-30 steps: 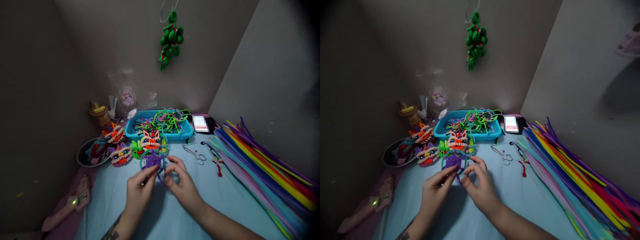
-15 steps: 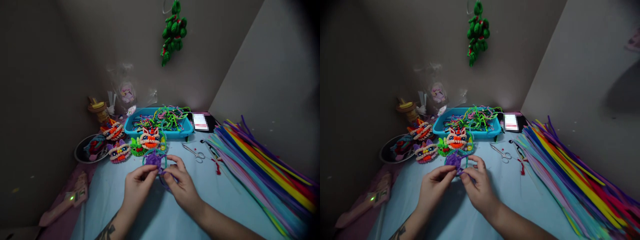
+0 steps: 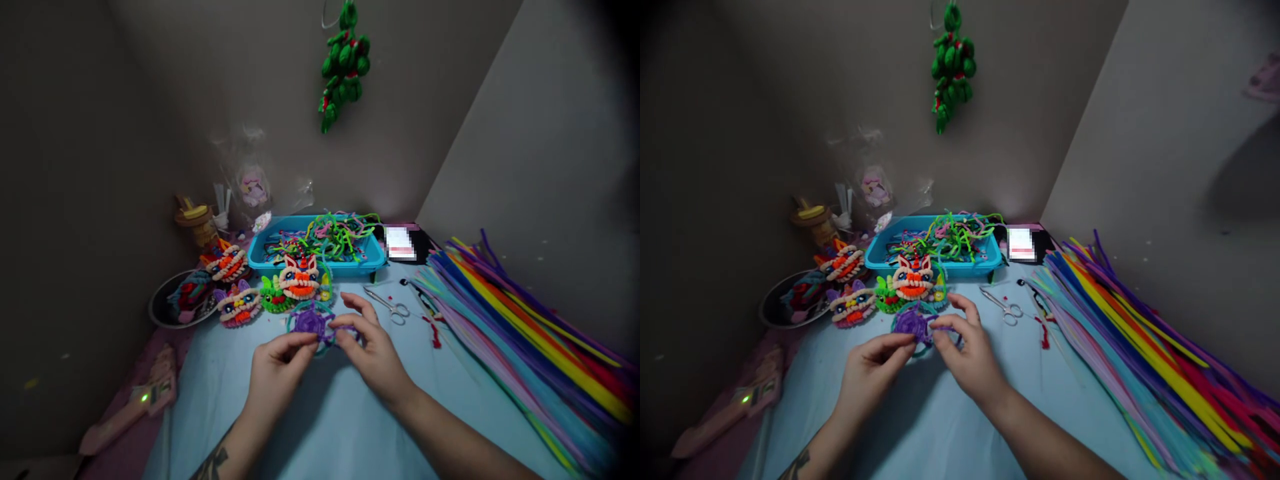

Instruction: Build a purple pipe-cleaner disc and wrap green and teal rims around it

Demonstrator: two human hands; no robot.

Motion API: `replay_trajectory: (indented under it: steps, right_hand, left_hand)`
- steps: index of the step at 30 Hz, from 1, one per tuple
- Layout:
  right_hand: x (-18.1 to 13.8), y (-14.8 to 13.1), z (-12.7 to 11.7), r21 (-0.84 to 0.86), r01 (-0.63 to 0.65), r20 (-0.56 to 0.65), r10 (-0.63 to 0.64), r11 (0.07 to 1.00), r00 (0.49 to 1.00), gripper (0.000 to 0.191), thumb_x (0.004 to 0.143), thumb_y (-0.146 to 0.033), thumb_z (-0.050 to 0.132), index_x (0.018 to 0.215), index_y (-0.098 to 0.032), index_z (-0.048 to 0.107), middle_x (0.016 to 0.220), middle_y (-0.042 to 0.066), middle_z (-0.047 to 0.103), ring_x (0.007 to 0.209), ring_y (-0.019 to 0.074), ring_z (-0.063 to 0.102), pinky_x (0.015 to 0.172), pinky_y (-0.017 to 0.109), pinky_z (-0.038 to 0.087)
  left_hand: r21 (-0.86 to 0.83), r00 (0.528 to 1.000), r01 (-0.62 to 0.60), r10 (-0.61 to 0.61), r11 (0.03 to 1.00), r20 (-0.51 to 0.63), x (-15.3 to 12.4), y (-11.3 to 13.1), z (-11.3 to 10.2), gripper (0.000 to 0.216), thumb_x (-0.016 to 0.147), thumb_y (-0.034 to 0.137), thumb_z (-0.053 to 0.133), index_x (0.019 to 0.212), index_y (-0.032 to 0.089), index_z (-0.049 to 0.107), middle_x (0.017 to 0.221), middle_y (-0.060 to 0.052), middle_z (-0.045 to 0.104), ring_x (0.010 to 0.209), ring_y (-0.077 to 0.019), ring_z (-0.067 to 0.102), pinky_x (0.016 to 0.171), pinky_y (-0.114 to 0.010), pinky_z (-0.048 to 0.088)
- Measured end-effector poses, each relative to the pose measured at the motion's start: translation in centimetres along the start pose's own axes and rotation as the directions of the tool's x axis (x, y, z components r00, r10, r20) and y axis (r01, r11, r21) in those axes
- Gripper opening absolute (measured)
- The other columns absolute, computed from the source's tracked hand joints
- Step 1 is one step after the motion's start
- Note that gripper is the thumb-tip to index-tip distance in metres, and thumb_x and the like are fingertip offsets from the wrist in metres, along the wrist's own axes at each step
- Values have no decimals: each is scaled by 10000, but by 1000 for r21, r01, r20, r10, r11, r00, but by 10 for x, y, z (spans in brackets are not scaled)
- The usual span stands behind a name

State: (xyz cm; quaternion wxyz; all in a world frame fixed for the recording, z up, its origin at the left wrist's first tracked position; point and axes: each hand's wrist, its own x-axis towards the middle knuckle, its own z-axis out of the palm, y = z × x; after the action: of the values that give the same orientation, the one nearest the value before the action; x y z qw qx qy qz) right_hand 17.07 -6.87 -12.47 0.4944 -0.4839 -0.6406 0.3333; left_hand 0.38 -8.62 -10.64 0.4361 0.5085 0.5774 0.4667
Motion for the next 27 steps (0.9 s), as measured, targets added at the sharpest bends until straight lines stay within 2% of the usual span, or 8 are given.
replay_trajectory:
  steps: [3, 8, 13, 18, 23, 27]
  right_hand:
    - [1, -1, 0, 51, -36, 66, 33, 998, 997, 97, 788, -313, 640, 814, -234, 690, 1319, 88, 454, 1231, 263, 468, 1013, 411, 387]
    - [-2, -6, 1, 37, -78, 62, 76, 996, 995, 78, 773, -265, 638, 731, -217, 683, 1303, 90, 473, 1192, 258, 499, 969, 389, 421]
    - [-7, -8, 3, -3, -26, 91, 26, 1000, 996, 108, 796, -236, 599, 711, -197, 653, 1304, 96, 449, 918, 191, 616, 861, 365, 484]
    - [-6, -8, 1, -17, 13, 52, -12, 1000, 999, 67, 803, -265, 620, 779, -221, 664, 1241, 89, 503, 1155, 250, 528, 935, 387, 452]
    - [-5, -7, -3, -66, 61, 43, -59, 996, 997, 88, 831, -252, 588, 787, -229, 660, 1171, 83, 538, 1124, 239, 539, 942, 401, 446]
    - [-4, -3, -7, -180, 227, 21, -227, 957, 974, 102, 834, -202, 578, 805, -239, 669, 1125, 78, 549, 1119, 243, 510, 939, 420, 430]
  left_hand:
    - [-1, 999, -14, 14, 1000, 40, 0, 0, -1, 202, 681, 312, 687, 766, 145, 761, 559, -39, 668, 420, -85, 451, 415, -190, 364]
    - [29, 997, -63, 61, 998, 56, 1, -1, 1, 178, 678, 291, 691, 767, 146, 744, 544, -14, 627, 464, -93, 461, 462, -196, 373]
    - [13, 996, -12, 11, 1000, 86, 1, 0, 1, 170, 675, 288, 688, 758, 145, 729, 516, 6, 590, 447, -90, 435, 447, -197, 354]
    - [-6, 997, 14, -13, 1000, 76, 2, 1, -2, 197, 680, 300, 683, 794, 148, 733, 551, -6, 611, 469, -101, 457, 463, -204, 358]
    - [49, 998, 16, -19, 999, 53, 3, 2, -4, 191, 681, 299, 680, 774, 138, 725, 502, 19, 545, 450, -86, 391, 450, -198, 313]
    - [62, 996, 20, -25, 998, 82, 3, 5, -4, 160, 673, 281, 671, 728, 134, 702, 502, 26, 521, 458, -80, 369, 456, -195, 295]
